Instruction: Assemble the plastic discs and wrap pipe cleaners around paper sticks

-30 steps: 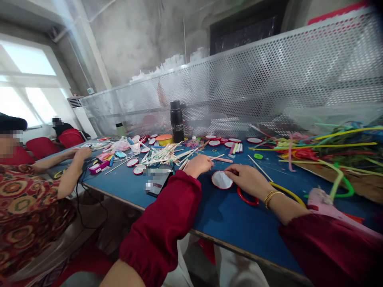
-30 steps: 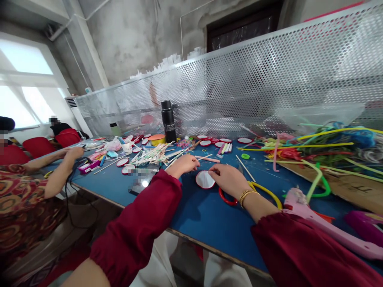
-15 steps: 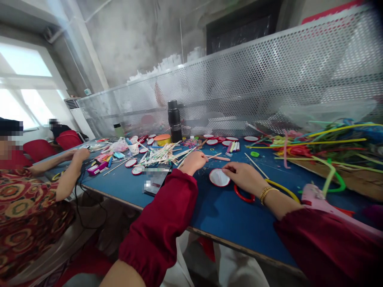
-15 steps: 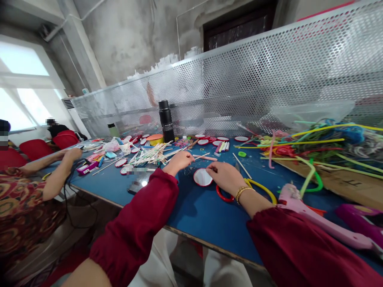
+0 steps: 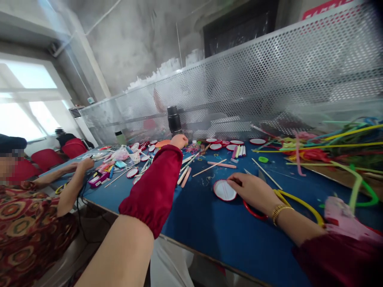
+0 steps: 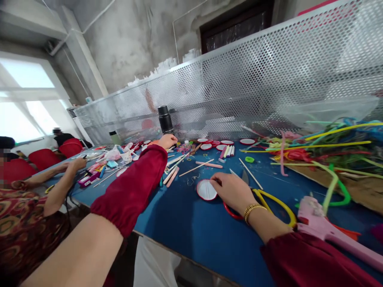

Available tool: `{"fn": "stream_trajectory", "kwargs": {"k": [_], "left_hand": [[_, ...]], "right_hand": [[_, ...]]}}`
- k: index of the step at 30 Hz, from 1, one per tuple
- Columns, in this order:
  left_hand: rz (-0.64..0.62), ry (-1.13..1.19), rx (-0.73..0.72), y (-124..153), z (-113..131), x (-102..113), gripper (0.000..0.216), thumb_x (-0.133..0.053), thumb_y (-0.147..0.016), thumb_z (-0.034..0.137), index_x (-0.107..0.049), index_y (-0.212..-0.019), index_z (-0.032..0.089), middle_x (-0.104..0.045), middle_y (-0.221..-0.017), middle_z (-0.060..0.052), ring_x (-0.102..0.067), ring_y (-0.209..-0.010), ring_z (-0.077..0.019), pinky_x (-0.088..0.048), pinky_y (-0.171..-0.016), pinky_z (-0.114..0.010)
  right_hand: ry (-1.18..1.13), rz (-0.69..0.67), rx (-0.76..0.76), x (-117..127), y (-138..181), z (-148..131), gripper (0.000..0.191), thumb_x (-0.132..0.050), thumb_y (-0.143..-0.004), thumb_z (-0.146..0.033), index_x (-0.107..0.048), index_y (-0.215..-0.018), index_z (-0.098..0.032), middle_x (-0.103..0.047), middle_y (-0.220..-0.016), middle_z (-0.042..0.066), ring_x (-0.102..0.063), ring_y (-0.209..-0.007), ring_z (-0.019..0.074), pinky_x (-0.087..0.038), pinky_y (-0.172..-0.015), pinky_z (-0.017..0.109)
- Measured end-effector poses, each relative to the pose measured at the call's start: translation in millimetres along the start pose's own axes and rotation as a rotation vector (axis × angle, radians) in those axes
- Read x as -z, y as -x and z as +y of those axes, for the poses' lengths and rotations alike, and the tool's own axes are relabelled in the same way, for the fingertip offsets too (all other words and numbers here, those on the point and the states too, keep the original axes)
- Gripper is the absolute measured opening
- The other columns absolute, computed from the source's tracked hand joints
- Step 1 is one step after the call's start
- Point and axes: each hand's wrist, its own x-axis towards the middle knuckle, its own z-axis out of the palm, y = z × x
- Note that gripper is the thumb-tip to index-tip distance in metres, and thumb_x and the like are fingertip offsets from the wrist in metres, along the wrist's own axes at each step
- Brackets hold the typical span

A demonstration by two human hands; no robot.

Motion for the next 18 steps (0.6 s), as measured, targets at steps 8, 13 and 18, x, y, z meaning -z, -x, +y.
{"fn": "stream_trajectory", "kwargs": {"k": [8, 13, 18], "left_hand": [[-0.081, -0.151, 0.001, -50.9, -1.1, -59.4, 0.019, -0.071, -0.088, 0.025, -0.082, -0.101, 0.020, -0.078, -0.110, -0.009, -0.069, -0.103, -0.0203, -0.050, -0.097, -0.028], [-0.093, -0.222, 0.059, -72.7, 4.8, -80.5, 0.026, -0.073, -0.087, 0.031, -0.080, -0.105, 0.013, -0.076, -0.111, -0.018, -0.068, -0.113, -0.0261, -0.049, -0.099, -0.031], [-0.120, -0.237, 0.083, -76.3, 8.5, -90.6, 0.035, -0.066, -0.092, 0.037, -0.078, -0.110, 0.009, -0.075, -0.110, -0.022, -0.066, -0.117, -0.0272, -0.049, -0.100, -0.031]], "right_hand": [[-0.013, -0.133, -0.037, -6.8, -0.2, -4.4, 0.036, -0.042, -0.097, -0.046, -0.074, -0.100, -0.028, -0.078, -0.102, 0.005, -0.071, -0.096, 0.0270, -0.045, -0.077, 0.038], [-0.047, -0.169, -0.017, -10.8, -0.8, -5.0, 0.039, -0.039, -0.098, -0.046, -0.073, -0.097, -0.028, -0.078, -0.102, 0.005, -0.070, -0.097, 0.0261, -0.045, -0.081, 0.039], [-0.048, -0.158, -0.035, -8.7, 0.1, -7.2, 0.037, -0.040, -0.098, -0.044, -0.074, -0.096, -0.027, -0.078, -0.101, 0.005, -0.070, -0.095, 0.0253, -0.045, -0.079, 0.037]]}}
